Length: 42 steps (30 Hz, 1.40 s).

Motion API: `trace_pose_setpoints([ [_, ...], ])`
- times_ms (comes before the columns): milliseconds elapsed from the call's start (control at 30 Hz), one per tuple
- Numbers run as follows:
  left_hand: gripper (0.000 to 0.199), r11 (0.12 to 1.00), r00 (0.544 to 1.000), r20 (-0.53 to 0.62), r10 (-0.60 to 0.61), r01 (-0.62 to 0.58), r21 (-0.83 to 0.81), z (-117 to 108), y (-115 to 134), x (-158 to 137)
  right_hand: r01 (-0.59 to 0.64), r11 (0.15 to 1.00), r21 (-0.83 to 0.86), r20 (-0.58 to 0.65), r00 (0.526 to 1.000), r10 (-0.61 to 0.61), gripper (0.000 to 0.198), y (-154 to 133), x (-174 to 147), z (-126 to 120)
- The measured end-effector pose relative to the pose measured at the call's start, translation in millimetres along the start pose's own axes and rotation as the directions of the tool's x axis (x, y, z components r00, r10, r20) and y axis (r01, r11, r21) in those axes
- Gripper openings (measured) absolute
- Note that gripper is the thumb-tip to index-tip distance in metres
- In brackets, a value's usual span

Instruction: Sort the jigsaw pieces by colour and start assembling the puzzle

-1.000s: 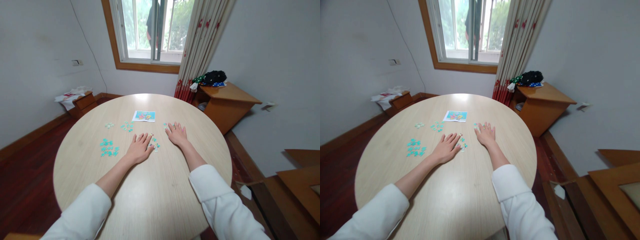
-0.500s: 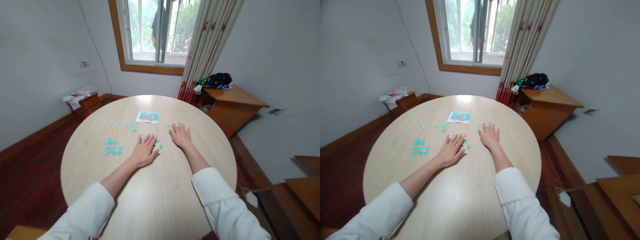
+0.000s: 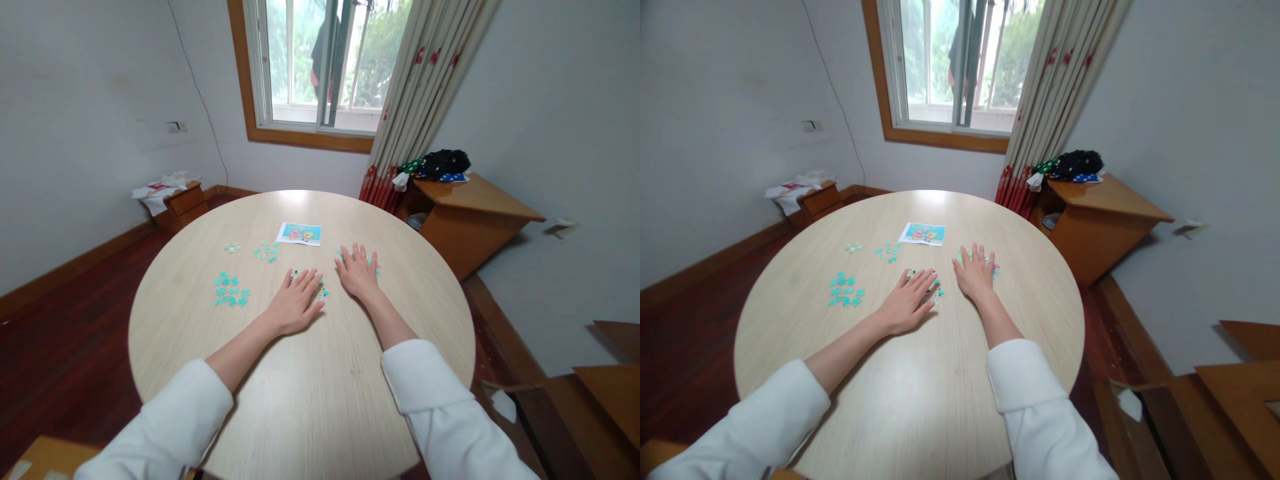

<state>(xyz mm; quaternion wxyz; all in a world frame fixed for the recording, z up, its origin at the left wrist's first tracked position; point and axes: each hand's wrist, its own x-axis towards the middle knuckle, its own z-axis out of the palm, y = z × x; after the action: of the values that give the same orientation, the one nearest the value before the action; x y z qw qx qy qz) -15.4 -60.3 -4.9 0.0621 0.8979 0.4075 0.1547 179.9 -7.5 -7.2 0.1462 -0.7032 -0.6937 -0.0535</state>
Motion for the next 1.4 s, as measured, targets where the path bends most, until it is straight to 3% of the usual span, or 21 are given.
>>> trace_pose_setpoints([
  [100,0.053,0.979,0.975,-0.21,-0.076,0.032,-0.203,-5.1,-3.9,2.0,0.123,0.987,0.102,-0.111,0.988,-0.112,0.041,-0.4,-2.3,-4.5],
  [167,0.049,0.909,0.906,-0.348,-0.241,0.084,-0.409,-8.8,-9.6,3.2,0.157,0.966,0.206,-0.168,0.978,-0.123,0.038,1.7,-3.0,-8.1],
  [267,0.042,0.691,0.749,-0.407,-0.524,0.095,-0.716,-15.7,-22.6,4.9,0.105,0.899,0.426,-0.231,0.973,-0.004,0.039,3.6,-2.1,-10.8],
  [333,0.036,0.444,0.669,-0.327,-0.667,0.005,-0.896,-22.2,-32.8,5.8,0.066,0.774,0.629,-0.238,0.965,0.11,0.041,2.2,0.2,-10.2],
  [400,0.031,0.133,0.641,-0.183,-0.746,-0.126,-0.983,-30.2,-42.3,5.9,0.004,0.531,0.847,-0.138,0.967,0.214,0.043,-0.7,3.0,-9.4],
  [467,0.031,-0.124,0.657,-0.051,-0.752,-0.217,-0.968,-39.1,-49.8,4.9,-0.089,0.186,0.979,0.043,0.97,0.238,0.042,-3.4,5.5,-10.5],
  [533,0.036,-0.309,0.696,0.053,-0.716,-0.248,-0.918,-47.1,-54.6,2.6,-0.148,-0.13,0.98,0.171,0.967,0.187,0.042,-4.0,7.0,-14.2],
  [633,0.042,-0.486,0.756,0.151,-0.638,-0.243,-0.839,-54.8,-57.3,-1.9,-0.207,-0.413,0.887,0.267,0.959,0.092,0.046,-0.9,7.7,-21.5],
  [767,0.044,-0.57,0.787,0.169,-0.594,-0.264,-0.778,-56.9,-57.6,-6.0,-0.288,-0.562,0.776,0.348,0.937,0.0,0.052,3.4,8.0,-26.8],
  [967,0.041,-0.582,0.774,0.16,-0.613,-0.304,-0.754,-54.6,-61.9,-7.5,-0.301,-0.658,0.691,0.412,0.911,0.015,0.051,2.5,8.2,-27.8],
  [1400,0.041,-0.579,0.754,0.154,-0.638,-0.339,-0.741,-53.1,-64.5,-6.3,-0.274,-0.699,0.661,0.446,0.892,0.073,0.048,1.5,9.6,-27.3],
])
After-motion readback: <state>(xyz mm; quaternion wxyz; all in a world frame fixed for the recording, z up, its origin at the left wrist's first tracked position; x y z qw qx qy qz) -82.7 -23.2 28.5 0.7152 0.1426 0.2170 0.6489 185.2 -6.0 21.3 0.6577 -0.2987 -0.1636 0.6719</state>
